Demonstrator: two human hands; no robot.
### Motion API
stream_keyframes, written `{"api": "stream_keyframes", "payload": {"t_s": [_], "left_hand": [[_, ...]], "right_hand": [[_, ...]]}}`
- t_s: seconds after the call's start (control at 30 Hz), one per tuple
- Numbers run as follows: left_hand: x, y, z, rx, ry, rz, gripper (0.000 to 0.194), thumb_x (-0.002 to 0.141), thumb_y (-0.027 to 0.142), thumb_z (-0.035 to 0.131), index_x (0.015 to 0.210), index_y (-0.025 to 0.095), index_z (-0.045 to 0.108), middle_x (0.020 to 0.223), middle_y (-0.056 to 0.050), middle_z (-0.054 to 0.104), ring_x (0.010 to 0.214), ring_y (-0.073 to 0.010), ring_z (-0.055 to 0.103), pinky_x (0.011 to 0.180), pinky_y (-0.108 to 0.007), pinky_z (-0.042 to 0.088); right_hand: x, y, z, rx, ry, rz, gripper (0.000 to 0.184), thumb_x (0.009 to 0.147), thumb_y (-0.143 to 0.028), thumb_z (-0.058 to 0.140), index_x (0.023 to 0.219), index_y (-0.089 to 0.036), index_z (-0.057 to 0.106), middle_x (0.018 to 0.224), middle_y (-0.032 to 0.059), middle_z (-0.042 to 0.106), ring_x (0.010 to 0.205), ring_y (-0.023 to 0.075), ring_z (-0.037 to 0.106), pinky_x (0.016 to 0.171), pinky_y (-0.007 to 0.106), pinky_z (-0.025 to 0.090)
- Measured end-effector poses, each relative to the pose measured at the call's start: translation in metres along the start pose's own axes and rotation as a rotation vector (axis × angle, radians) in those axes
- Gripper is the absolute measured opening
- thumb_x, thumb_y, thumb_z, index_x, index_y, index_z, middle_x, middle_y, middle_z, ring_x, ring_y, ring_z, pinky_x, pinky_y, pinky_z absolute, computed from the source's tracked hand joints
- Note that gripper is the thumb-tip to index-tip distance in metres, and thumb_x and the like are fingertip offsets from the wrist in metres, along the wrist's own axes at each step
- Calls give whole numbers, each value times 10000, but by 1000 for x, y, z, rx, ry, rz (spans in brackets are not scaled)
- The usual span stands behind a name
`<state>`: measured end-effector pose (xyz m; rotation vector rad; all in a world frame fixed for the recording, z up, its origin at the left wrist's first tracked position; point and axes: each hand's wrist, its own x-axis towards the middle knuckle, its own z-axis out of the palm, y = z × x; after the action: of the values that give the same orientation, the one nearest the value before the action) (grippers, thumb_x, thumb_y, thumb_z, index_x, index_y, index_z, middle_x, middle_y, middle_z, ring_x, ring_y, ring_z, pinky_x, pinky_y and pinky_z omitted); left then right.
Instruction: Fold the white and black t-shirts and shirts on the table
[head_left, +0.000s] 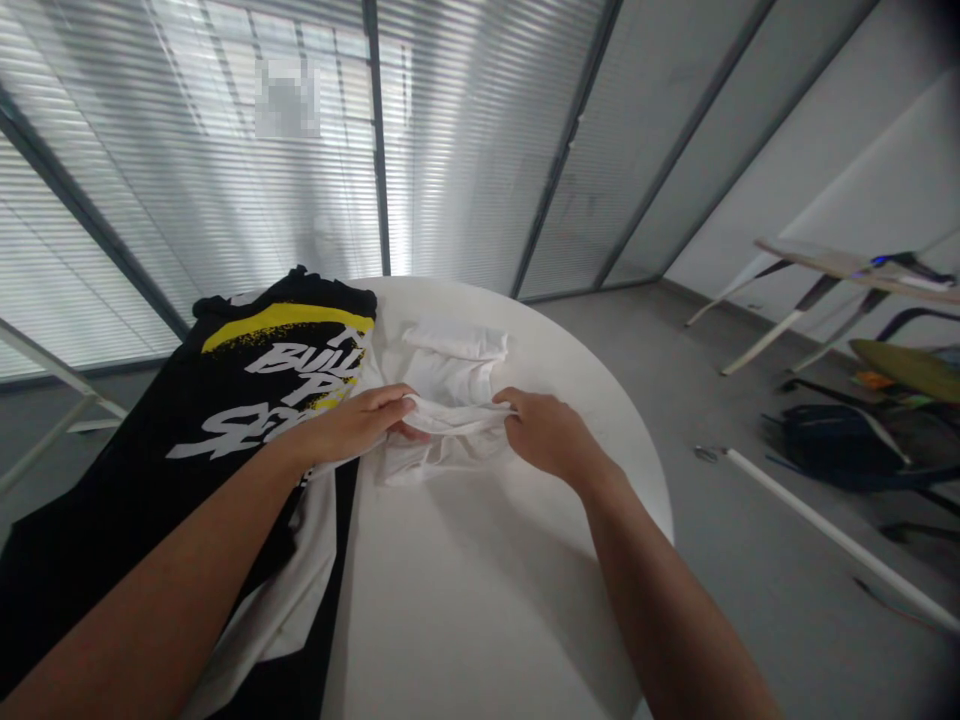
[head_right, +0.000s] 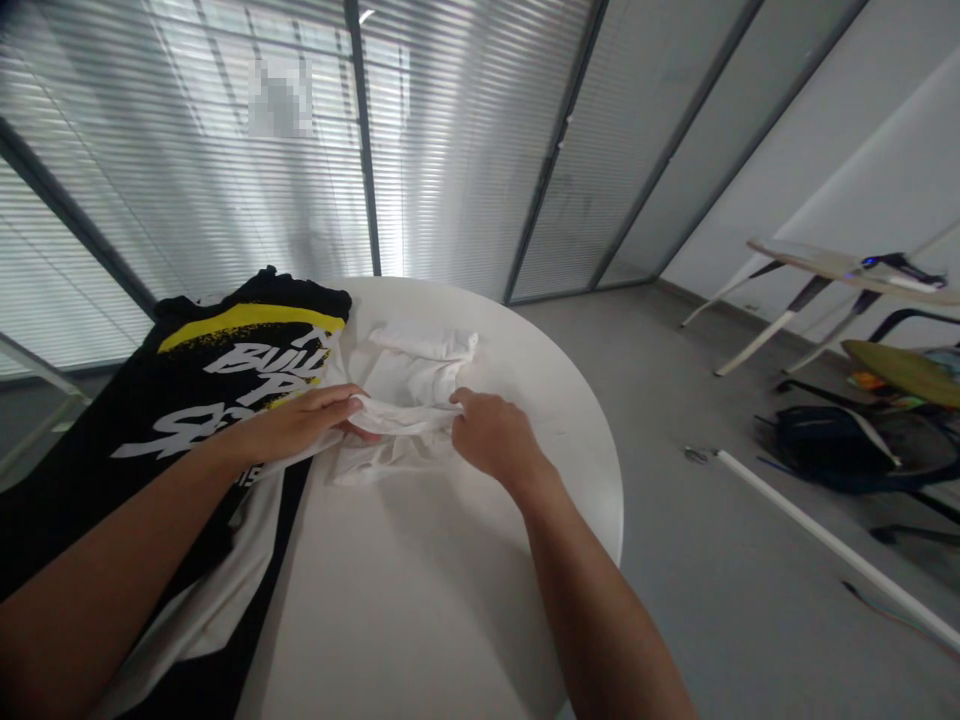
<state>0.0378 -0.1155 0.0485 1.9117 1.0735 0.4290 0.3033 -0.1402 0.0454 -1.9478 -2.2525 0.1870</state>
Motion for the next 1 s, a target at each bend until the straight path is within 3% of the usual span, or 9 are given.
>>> {"api": "stream_keyframes", "payload": {"t_s": [0.17,0.33,0.5,0.6,0.7,0.77,0.83,1.0], "left_hand": [[2,2,10,-154,-119,-43,298,915,492,350,893,230,490,1049,-45,718,1026,-199,647,922,-312,448],[-2,5,8,-14,-172,-34,307,904,493,380,941,234,541,1021,-16,711,1033,-196,631,946,-295,411],[-5,5,3,-3,-192,-21,327,936,478,293,946,245,522,989,-3,731,1050,-172,606,984,-287,374],[-7,6,3,79,-212,-9,350,925,488,300,958,243,548,1024,-2,702,1027,-175,603,926,-268,403],[-8,7,6,152,-295,-30,330,843,510,467,1000,229,538,1005,-19,670,941,-192,614,799,-260,443],[-8,7,12,191,-341,-34,408,750,474,602,1059,224,507,988,-25,660,904,-202,617,767,-268,447],[-7,4,18,261,-310,-39,491,697,418,651,1115,227,477,996,-34,654,894,-212,617,771,-285,442],[-4,-5,22,414,-186,-54,322,753,300,515,1068,242,485,940,-36,649,868,-220,614,727,-298,426]], "right_hand": [[10,5,3,27,172,143,250,915,-214,395,1061,-201,598,1009,129,666,922,258,626,762,342,428],[12,12,13,142,142,30,173,878,-240,497,1037,-185,537,980,110,622,902,225,605,773,314,431],[7,11,20,175,79,-61,566,790,-388,663,1247,-157,422,1172,171,571,980,254,603,764,312,434],[7,11,21,155,-18,-75,533,821,-322,633,1277,-157,413,1100,160,626,937,255,626,725,299,416],[9,17,19,161,-75,-59,391,832,-222,584,1204,-167,479,931,111,673,846,242,636,690,291,399],[11,22,18,171,-43,-68,355,806,-150,564,1157,-170,517,936,104,666,861,228,622,721,291,407],[14,27,18,171,25,-76,373,759,-78,536,1120,-172,548,975,102,643,916,216,596,786,298,416],[17,29,16,214,168,-4,401,691,-44,490,1057,-182,579,916,75,599,880,200,563,779,299,430]]}}
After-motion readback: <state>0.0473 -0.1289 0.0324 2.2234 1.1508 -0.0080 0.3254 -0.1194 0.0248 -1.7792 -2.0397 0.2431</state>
